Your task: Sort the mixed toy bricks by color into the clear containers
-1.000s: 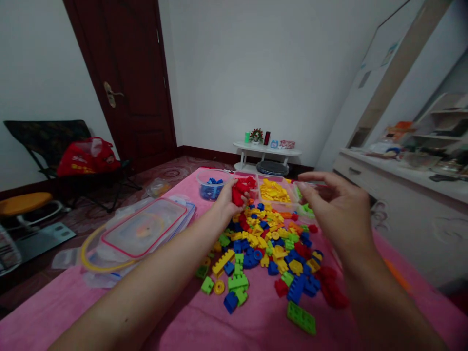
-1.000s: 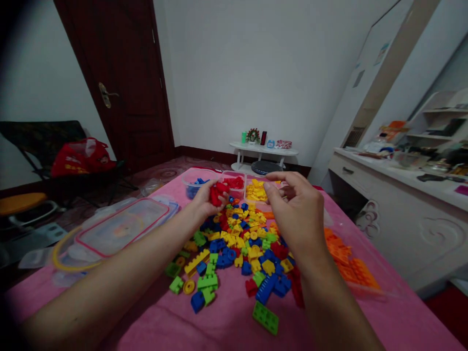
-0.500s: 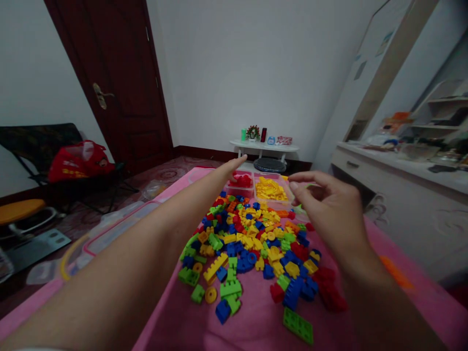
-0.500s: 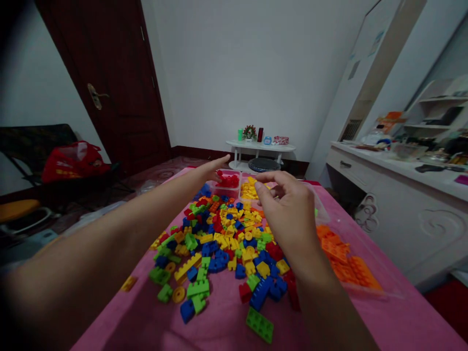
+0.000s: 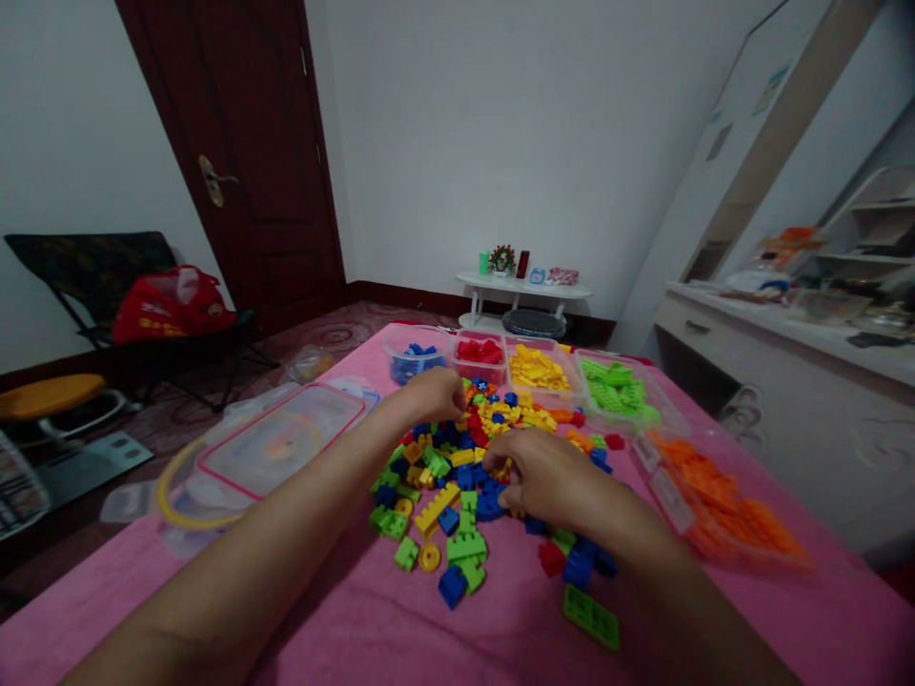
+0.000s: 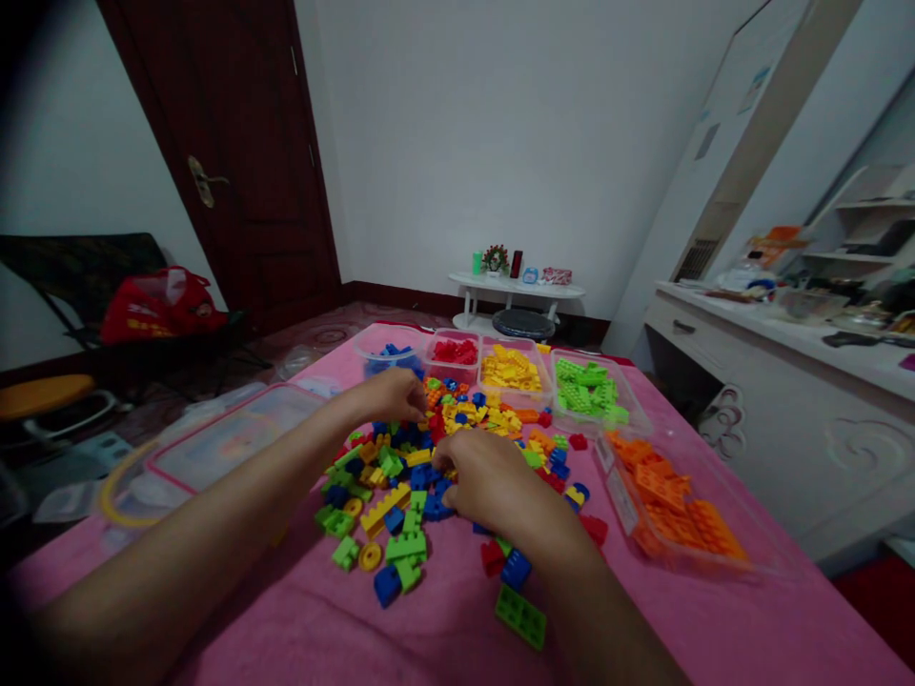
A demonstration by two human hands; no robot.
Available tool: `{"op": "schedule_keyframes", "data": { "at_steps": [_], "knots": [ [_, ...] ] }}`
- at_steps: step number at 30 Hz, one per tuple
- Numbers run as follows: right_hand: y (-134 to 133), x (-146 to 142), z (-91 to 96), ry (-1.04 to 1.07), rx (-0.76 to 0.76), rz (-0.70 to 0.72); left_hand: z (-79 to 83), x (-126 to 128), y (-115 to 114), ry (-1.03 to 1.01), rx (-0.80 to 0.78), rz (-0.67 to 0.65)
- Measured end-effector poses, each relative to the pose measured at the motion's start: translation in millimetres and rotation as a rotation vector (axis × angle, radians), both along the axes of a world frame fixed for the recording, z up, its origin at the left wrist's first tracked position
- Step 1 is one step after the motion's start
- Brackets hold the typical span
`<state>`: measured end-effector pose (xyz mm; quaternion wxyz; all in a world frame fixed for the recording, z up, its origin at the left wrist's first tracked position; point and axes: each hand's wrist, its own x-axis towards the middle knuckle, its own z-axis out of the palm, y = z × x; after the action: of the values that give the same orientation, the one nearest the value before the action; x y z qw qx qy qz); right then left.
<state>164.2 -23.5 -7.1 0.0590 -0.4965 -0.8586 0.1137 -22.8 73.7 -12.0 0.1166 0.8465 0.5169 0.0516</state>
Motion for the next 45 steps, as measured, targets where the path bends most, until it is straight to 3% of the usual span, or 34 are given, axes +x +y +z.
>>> {"op": "schedule_keyframes", "data": {
  "at_steps": [6, 12, 21, 26, 32, 35, 40, 45],
  "knots": [
    [-0.4, -2.5, -4.3, -0.073, -0.02, -0.007, -15.6, -5.7, -7.1, 0.047, 0.002, 0.031],
    [-2.8, -6.2, -9.3, -0.095, 0.01, 0.017, -16.7, -16.1, -7.7, 0.019, -0.128, -0.09],
    [-6.3, -17.2, -17.8, -0.128, 0.053, 0.088, -25.4, -9.1, -11.2, 0.031, -0.065, -0.095],
    [-9.2, -14.4, -9.5, -0.147, 0.023, 0.079, -14.8, -15.8, -14.2, -0.012, -0.118, -0.099],
    [1.6, 3.1, 8.1, -0.204, 0.066, -0.092, 4.4, -14.6, -25.2, -0.05, -0.019, -0.159],
    [2.2, 8.2, 16.0, -0.213, 0.061, -0.146, 7.9, -8.7, -32.9, -0.071, -0.022, -0.261],
    [-7.4, 4.2, 10.7, -0.122, -0.041, 0.05, 9.7, 8.0, -52.8, 0.085, -0.181, -0.451],
    [-15.0, -9.0, -0.5, -0.182, -0.045, 0.115, 6.7, 24.6, -67.8, 0.317, 0.005, -0.34]
  ]
}}
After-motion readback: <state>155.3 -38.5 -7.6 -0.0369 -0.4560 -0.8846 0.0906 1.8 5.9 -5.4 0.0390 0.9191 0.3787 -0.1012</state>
